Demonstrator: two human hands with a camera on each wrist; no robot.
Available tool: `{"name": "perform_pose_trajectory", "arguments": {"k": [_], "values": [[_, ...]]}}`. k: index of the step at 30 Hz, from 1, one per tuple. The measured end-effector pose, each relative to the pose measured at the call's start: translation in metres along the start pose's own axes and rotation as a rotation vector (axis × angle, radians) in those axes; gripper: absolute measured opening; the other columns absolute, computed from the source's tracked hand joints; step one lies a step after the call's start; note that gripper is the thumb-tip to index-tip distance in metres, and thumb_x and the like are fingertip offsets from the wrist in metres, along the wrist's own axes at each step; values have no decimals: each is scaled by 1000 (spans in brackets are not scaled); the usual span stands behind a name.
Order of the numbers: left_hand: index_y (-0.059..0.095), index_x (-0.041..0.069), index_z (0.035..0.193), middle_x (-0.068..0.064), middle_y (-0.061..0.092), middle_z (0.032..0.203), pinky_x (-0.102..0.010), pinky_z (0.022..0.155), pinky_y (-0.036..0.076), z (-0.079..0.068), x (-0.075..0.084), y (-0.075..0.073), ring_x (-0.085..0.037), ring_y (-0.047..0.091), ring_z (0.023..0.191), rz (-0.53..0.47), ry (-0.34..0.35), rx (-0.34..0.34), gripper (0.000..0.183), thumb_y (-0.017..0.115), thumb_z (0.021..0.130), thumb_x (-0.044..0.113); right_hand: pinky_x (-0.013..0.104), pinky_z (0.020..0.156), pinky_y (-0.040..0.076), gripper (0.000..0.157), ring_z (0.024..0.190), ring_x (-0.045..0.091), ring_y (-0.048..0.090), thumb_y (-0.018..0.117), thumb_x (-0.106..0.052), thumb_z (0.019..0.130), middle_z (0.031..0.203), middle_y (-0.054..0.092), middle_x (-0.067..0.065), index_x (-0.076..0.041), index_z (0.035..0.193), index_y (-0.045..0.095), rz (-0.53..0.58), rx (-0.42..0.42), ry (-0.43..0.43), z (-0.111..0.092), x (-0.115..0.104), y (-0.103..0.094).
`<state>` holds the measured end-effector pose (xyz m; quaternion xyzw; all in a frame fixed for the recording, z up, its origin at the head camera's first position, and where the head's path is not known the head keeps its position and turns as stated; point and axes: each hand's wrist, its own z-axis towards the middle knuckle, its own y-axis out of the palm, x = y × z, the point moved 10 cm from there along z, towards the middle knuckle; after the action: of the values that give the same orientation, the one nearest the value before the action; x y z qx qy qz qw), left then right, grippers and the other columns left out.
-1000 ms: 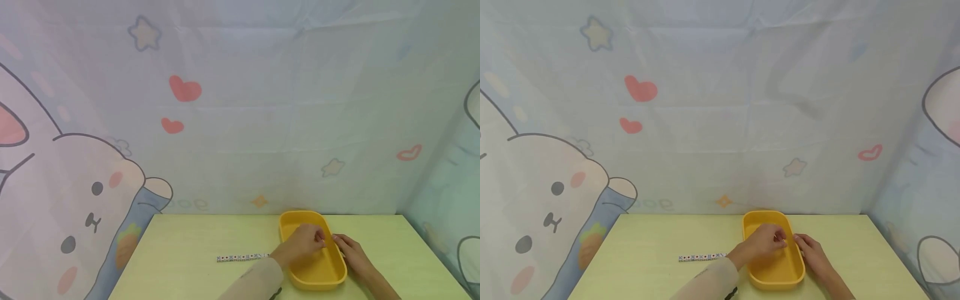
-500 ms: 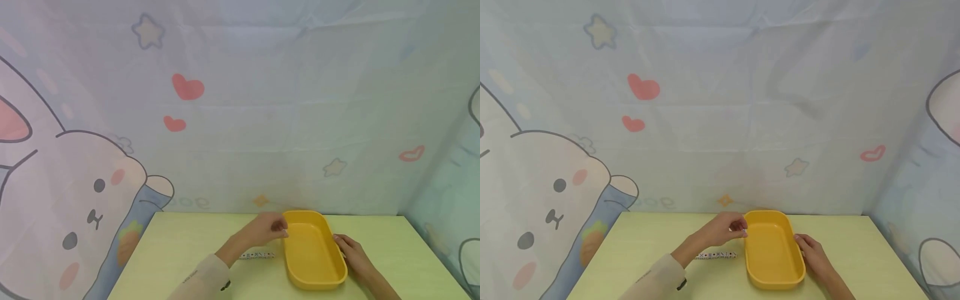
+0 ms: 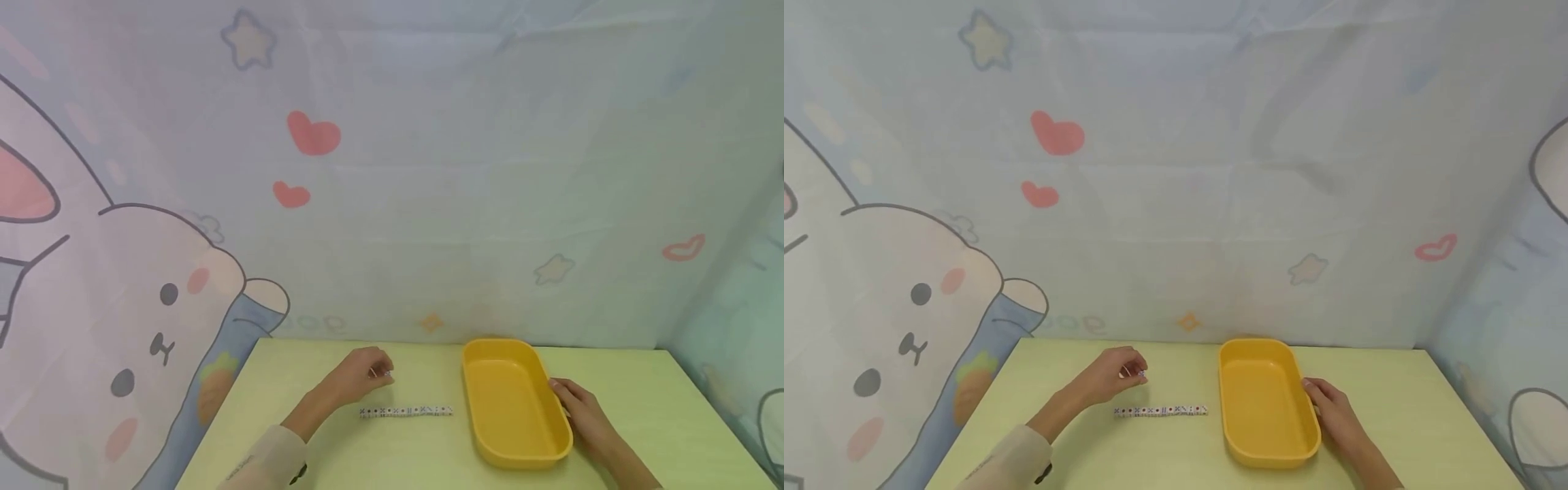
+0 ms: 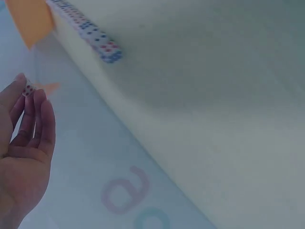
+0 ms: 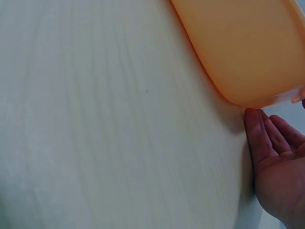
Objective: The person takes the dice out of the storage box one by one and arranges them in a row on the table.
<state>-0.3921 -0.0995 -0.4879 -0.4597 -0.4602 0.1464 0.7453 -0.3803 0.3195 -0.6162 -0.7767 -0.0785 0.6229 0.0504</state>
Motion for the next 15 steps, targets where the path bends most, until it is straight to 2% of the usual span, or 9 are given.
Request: {"name": "perform_pose_trajectory", "arguments": {"k": [4,9,15], "values": [[74,7,108,5,68,99,-32,81,59,-17,-17,-6,-12,66,91,35,-9,19,13,77,98,15,30,94,58,75,130,21,58,48,-52,111,156,48,25,7,156,40,-30,6,-7,-1,-2,-2],[74,6,107,6,68,98,-33,80,58,-33,-35,-8,-12,66,91,69,-22,11,14,79,97,15,28,93,57,75,121,9,59,47,-52,112,156,48,23,7,157,39,-19,10,-1,-3,-2,-3],[75,7,105,8,70,95,-31,78,57,-53,-52,-4,-10,67,89,73,-33,-21,14,82,94,12,29,95,57,75,131,19,57,46,-53,112,156,48,23,7,156,39,-35,-3,-10,-7,-4,0]]}}
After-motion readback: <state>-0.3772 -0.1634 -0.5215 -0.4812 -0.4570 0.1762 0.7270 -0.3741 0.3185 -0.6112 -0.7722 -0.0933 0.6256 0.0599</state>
